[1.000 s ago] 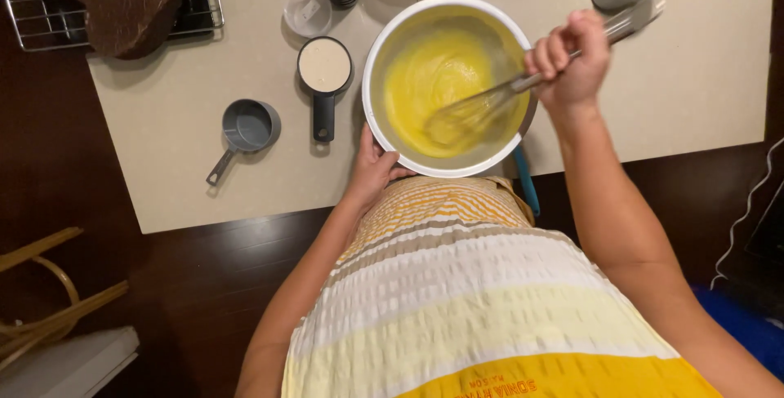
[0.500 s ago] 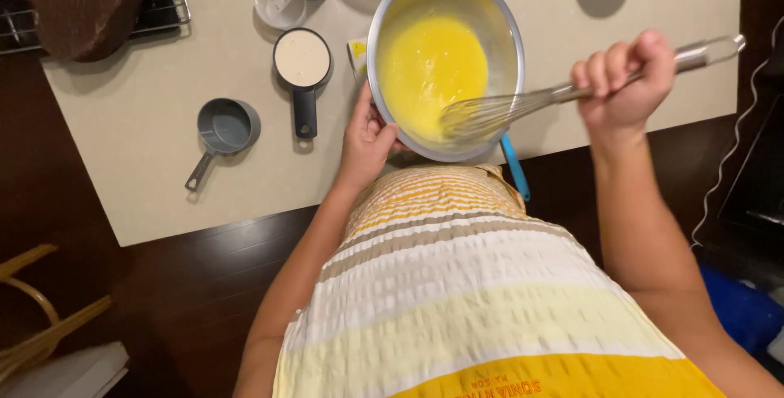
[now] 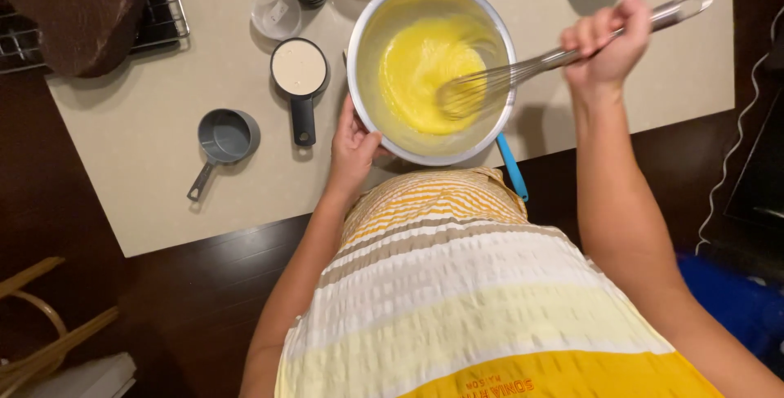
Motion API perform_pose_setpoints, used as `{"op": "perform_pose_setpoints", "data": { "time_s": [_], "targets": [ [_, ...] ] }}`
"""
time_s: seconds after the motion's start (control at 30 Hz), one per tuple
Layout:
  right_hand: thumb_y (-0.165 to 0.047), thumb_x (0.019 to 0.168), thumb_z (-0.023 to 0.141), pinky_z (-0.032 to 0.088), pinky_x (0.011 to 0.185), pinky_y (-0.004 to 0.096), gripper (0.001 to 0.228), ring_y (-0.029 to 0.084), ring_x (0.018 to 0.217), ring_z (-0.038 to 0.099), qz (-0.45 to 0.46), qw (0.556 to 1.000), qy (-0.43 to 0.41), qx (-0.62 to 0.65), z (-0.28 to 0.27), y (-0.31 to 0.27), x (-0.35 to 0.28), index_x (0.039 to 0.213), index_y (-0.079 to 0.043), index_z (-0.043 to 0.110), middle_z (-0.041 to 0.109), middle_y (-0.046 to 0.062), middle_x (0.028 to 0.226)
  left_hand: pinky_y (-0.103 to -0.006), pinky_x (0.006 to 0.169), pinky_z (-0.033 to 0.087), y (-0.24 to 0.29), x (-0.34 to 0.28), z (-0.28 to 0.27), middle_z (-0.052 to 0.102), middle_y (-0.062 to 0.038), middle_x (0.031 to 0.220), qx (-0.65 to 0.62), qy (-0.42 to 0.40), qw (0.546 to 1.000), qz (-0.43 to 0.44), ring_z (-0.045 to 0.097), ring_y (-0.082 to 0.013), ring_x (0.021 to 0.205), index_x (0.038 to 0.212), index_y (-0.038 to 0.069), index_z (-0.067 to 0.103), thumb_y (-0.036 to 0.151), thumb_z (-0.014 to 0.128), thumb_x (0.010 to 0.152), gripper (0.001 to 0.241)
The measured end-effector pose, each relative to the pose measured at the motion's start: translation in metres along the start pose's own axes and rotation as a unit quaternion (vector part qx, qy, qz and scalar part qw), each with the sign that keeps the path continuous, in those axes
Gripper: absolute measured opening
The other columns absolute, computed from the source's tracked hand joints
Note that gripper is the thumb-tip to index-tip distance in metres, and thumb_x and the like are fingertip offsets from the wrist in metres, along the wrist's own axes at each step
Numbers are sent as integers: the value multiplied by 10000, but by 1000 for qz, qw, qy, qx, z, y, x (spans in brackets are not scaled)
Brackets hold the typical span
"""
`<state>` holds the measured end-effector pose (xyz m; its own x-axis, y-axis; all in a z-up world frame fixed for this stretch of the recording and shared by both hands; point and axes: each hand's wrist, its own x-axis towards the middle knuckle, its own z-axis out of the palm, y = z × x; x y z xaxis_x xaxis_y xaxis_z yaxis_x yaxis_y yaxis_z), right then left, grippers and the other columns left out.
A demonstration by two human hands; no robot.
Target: Whisking eggs and sugar, then adding milk and oil to a mixing bowl.
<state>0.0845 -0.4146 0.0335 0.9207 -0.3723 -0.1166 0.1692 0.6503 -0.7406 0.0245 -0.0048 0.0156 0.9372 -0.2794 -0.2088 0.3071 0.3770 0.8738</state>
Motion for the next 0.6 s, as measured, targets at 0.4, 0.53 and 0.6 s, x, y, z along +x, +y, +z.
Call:
{"op": "perform_pose_setpoints", "data": {
  "time_s": [0.4, 0.53, 0.6],
  "targets": [
    [-308, 1075, 562, 377, 581, 380, 394, 161, 481, 328, 89, 996, 19, -8, 35, 29, 5, 745, -158, 409, 311, -24, 541, -187, 609, 499, -29, -5, -38, 616, -51, 1309, -10, 60, 996, -57, 643, -71, 940, 1652, 139, 183, -78, 513, 908, 842],
    [-317, 1041, 557, 370, 564, 385, 417, 177, 462, 330, -16, 997, 53, 58, 53, 50, -3, 694, -142, 407, 322, -1, 526, -177, 582, 452, -21, -6, -33, 613, -41, 1284, 4, 49, 996, -69, 599, -59, 895, 1665, 147, 185, -76, 516, 917, 847],
    [-313, 1021, 560, 396, 584, 394, 442, 194, 469, 348, 0, 995, 45, 92, 55, 61, -11, 652, -140, 390, 329, 12, 515, -183, 590, 465, -12, -4, -31, 608, -37, 1282, 7, 50, 996, -67, 601, -56, 908, 1664, 141, 195, -76, 512, 914, 842]
  ]
}}
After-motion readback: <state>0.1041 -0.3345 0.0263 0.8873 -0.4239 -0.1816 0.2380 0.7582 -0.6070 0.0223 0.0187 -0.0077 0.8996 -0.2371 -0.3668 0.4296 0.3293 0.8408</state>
